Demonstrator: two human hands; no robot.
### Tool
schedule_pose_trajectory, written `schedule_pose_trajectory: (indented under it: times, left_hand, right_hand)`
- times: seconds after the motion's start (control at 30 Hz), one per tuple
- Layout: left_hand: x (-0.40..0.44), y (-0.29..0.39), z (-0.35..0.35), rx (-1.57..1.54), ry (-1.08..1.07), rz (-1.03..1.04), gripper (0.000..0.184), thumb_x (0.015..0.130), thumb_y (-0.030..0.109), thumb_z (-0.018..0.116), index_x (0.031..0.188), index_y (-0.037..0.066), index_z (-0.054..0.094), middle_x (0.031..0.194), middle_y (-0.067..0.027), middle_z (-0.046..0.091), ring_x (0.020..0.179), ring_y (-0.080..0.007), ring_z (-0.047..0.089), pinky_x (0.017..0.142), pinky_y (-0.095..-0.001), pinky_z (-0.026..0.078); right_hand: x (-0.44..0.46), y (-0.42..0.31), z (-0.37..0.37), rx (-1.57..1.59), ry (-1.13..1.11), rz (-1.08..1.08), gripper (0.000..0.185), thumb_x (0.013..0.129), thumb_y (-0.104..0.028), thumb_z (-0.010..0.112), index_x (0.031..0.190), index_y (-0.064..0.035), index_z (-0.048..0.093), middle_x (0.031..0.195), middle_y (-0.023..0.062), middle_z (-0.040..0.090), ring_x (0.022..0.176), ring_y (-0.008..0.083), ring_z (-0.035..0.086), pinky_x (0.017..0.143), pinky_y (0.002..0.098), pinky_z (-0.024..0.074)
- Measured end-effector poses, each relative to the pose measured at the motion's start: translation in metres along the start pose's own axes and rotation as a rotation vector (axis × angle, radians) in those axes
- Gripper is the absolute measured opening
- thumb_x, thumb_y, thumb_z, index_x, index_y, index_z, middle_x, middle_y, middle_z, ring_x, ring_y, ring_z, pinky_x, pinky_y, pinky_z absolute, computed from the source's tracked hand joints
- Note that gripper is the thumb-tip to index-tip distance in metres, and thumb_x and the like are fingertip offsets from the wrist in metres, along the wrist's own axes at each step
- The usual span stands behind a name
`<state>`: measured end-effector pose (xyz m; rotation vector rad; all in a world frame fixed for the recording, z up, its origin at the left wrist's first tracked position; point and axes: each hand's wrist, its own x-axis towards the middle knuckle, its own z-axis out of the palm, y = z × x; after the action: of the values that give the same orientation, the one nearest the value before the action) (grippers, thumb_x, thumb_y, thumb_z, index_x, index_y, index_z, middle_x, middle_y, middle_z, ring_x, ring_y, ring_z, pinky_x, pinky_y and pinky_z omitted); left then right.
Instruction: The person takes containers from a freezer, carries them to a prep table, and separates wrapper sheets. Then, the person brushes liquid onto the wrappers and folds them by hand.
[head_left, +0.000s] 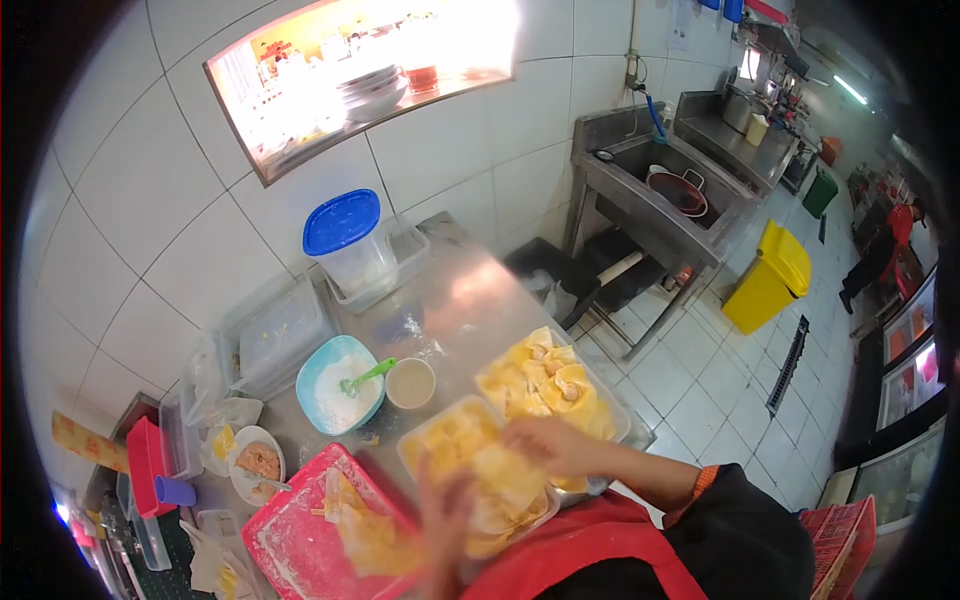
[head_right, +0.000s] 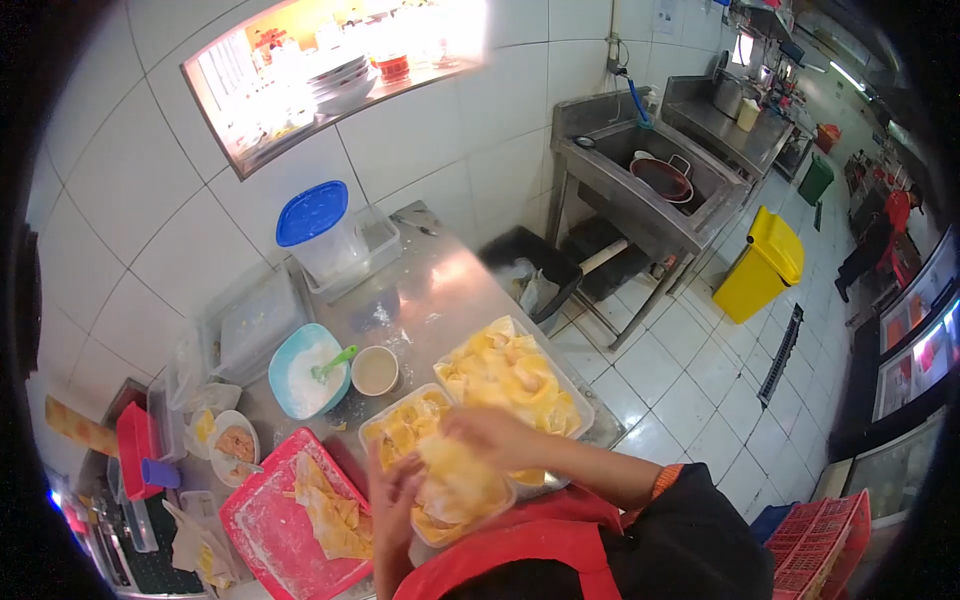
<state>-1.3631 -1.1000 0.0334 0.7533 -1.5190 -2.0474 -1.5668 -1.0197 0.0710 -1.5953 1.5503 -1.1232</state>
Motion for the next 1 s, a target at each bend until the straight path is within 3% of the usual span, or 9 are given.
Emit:
schedule_pose_trajectory:
  times: [0.07, 0.13, 0.2, 0.33, 0.43, 0.6, 0.63, 0.77, 1.0]
  left_hand:
    - [-0.006, -0.001, -0.029, 0.204, 0.328, 0.103, 0.063, 0.08, 0.003, 0.05, 0.134, 0.007, 0.018, 0.106, -0.01, 0.053, 0.096, -0.0169, 0.052, 0.082, -0.0289, 0.04]
    - [-0.014, -0.024, -0.095, 0.53, 0.422, 0.229, 0.056, 0.079, 0.004, 0.05, 0.13, 0.005, 0.027, 0.107, -0.0119, 0.052, 0.098, -0.021, 0.05, 0.084, -0.0332, 0.04]
    - [-0.027, -0.017, -0.112, 0.935, 0.78, 0.108, 0.048, 0.076, 0.006, 0.053, 0.122, 0.002, 0.038, 0.106, -0.0158, 0.053, 0.099, -0.028, 0.049, 0.086, -0.0376, 0.038]
    - [-0.051, -0.045, -0.167, 1.274, 0.676, 0.162, 0.029, 0.08, 0.015, 0.048, 0.105, 0.0, 0.05, 0.096, -0.0184, 0.055, 0.093, -0.0351, 0.05, 0.082, -0.0419, 0.04]
    - [-0.064, -0.056, -0.178, 1.192, 0.554, -0.016, 0.032, 0.073, 0.013, 0.055, 0.104, 0.003, 0.053, 0.102, -0.0182, 0.053, 0.097, -0.0332, 0.049, 0.085, -0.0395, 0.038]
    - [-0.064, -0.045, -0.165, 1.104, 0.642, 0.022, 0.024, 0.073, 0.013, 0.056, 0.094, 0.002, 0.053, 0.092, -0.0156, 0.053, 0.088, -0.0304, 0.05, 0.077, -0.0377, 0.041]
    - [-0.064, -0.042, -0.163, 1.039, 0.656, 0.037, 0.019, 0.073, 0.011, 0.054, 0.089, 0.001, 0.053, 0.088, -0.0161, 0.053, 0.084, -0.0311, 0.049, 0.074, -0.0385, 0.041]
    - [-0.064, -0.045, -0.169, 1.005, 0.659, 0.031, 0.015, 0.075, 0.011, 0.055, 0.086, 0.001, 0.051, 0.084, -0.0127, 0.053, 0.078, -0.0253, 0.05, 0.071, -0.0334, 0.041]
    - [-0.045, 0.017, -0.105, 0.119, 0.657, 0.199, 0.009, 0.085, 0.012, 0.052, 0.089, 0.004, 0.049, 0.088, -0.0048, 0.053, 0.081, -0.0123, 0.052, 0.071, -0.0266, 0.042]
  right_hand:
    - [-0.013, 0.023, -0.026, 0.08, 0.131, 0.125, 0.024, 0.077, -0.007, 0.049, 0.101, -0.0057, 0.048, 0.092, 0.0139, 0.056, 0.079, 0.0288, 0.056, 0.071, 0.034, 0.0433]
    - [-0.024, 0.047, -0.049, 0.123, 0.163, 0.212, 0.026, 0.076, -0.007, 0.049, 0.102, -0.0061, 0.047, 0.09, 0.0143, 0.056, 0.078, 0.0283, 0.056, 0.069, 0.0341, 0.0432]
    - [-0.032, 0.062, -0.063, -0.193, 0.028, 0.393, 0.018, 0.079, -0.006, 0.049, 0.097, -0.006, 0.048, 0.079, 0.0113, 0.056, 0.077, 0.0229, 0.056, 0.067, 0.0327, 0.0433]
    - [-0.03, 0.081, -0.056, -0.346, 0.044, 0.424, 0.023, 0.078, -0.007, 0.047, 0.1, -0.0058, 0.046, 0.077, 0.0156, 0.056, 0.077, 0.0273, 0.056, 0.068, 0.0348, 0.0435]
    - [-0.018, 0.059, -0.053, -0.451, 0.041, 0.558, 0.029, 0.077, -0.008, 0.046, 0.106, -0.005, 0.045, 0.075, 0.0194, 0.055, 0.076, 0.0319, 0.056, 0.07, 0.0371, 0.0438]
    - [-0.009, 0.039, -0.053, -0.566, 0.221, 0.163, 0.039, 0.073, -0.008, 0.052, 0.111, -0.0024, 0.044, 0.1, 0.0172, 0.052, 0.097, 0.0337, 0.048, 0.084, 0.0371, 0.0387]
    - [-0.004, 0.029, -0.052, -0.48, 0.196, 0.222, 0.037, 0.073, -0.008, 0.055, 0.109, -0.0027, 0.046, 0.109, 0.0154, 0.047, 0.104, 0.0331, 0.043, 0.089, 0.0371, 0.0353]
    - [0.014, 0.003, -0.035, -0.501, 0.206, 0.061, 0.039, 0.074, -0.006, 0.054, 0.111, -0.0038, 0.044, 0.103, 0.0169, 0.049, 0.1, 0.0337, 0.045, 0.087, 0.039, 0.0366]
    - [0.049, -0.042, 0.047, -0.028, -0.15, -0.169, 0.036, 0.081, -0.021, 0.054, 0.112, -0.0049, 0.046, 0.106, 0.0161, 0.049, 0.101, 0.0311, 0.047, 0.086, 0.0385, 0.0383]
